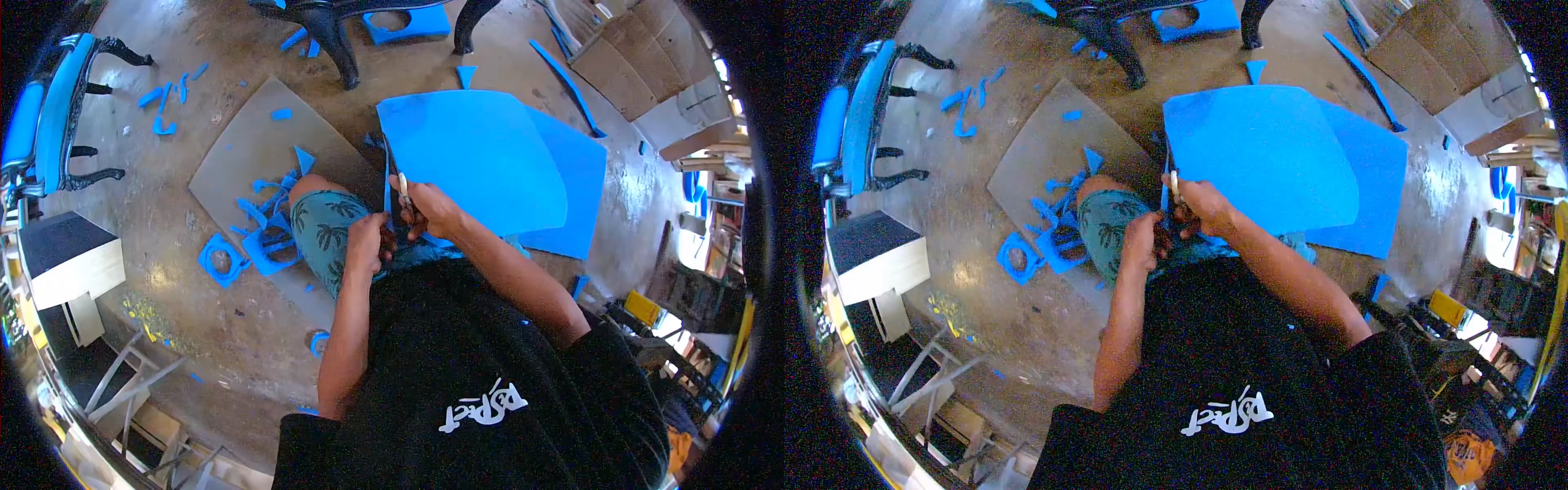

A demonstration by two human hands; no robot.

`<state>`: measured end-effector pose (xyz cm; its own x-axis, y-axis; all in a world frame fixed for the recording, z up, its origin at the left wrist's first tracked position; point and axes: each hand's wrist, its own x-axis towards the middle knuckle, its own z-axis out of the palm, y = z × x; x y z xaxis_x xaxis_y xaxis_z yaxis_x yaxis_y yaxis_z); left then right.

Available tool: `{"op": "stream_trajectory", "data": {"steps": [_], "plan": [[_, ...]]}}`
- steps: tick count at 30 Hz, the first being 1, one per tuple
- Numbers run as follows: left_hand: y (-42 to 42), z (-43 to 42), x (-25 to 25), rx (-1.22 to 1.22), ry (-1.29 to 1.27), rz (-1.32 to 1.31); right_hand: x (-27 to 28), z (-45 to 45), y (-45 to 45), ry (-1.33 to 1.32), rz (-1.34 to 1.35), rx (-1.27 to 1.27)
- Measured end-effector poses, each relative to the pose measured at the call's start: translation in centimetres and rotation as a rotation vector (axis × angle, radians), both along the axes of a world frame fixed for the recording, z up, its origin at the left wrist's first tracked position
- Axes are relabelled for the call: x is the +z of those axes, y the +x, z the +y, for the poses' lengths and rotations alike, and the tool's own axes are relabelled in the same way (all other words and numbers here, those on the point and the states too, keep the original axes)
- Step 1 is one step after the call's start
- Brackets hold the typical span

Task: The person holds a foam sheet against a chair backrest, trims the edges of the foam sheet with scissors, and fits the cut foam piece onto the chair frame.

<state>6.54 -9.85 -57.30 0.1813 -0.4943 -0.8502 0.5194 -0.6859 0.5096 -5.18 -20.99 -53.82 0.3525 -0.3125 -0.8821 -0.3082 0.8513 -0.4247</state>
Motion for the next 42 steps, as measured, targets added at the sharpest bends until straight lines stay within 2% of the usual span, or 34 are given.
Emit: {"op": "stream_trajectory", "data": {"steps": [8,10,20,25,29,31,33,34,37,38,41,42], "plan": [[-0.1,0.4,-0.4,0.026,-0.035,0.021,-1.5,0.9,0.1,-0.107,0.054,0.051],[-0.1,0.5,-0.4,0.035,-0.038,0.017,-0.7,0.4,0.3,-0.018,0.045,-0.036],[0.2,0.4,0.6,0.049,-0.034,0.03,-2.0,-1.6,1.5,0.014,0.007,-0.083],[0.2,0.4,0.5,0.056,-0.007,0.044,-3.7,-0.7,1.6,-0.125,0.044,-0.074],[0.3,0.8,-0.1,0.076,-0.05,0.055,-1.9,-1.0,1.9,-0.098,0.05,-0.084],[0.3,1.1,-0.5,0.099,-0.055,0.067,-1.7,-1.2,1.3,-0.021,-0.117,-0.185],[0.3,1.2,-0.6,0.228,-0.083,0.027,0.7,-1.6,-0.4,-0.031,-0.176,-0.139],[0.2,1.1,-0.6,0.218,-0.09,0.031,2.1,-2.0,-1.7,-0.04,-0.235,-0.084],[-0.2,1.0,0.2,0.409,-0.232,0.067,5.2,-3.0,-7.5,-0.108,-0.164,-0.185],[-0.5,0.8,0.3,0.395,-0.238,0.07,6.2,-3.1,-10.3,-0.2,-0.224,-0.189],[-1.4,0.0,-0.3,0.194,-0.158,0.028,6.8,-2.8,-18.1,-0.453,-0.094,-0.386],[-1.6,-0.4,-1.1,0.171,-0.165,0.029,6.7,-2.7,-20.7,-0.51,0.033,-0.411]]}}
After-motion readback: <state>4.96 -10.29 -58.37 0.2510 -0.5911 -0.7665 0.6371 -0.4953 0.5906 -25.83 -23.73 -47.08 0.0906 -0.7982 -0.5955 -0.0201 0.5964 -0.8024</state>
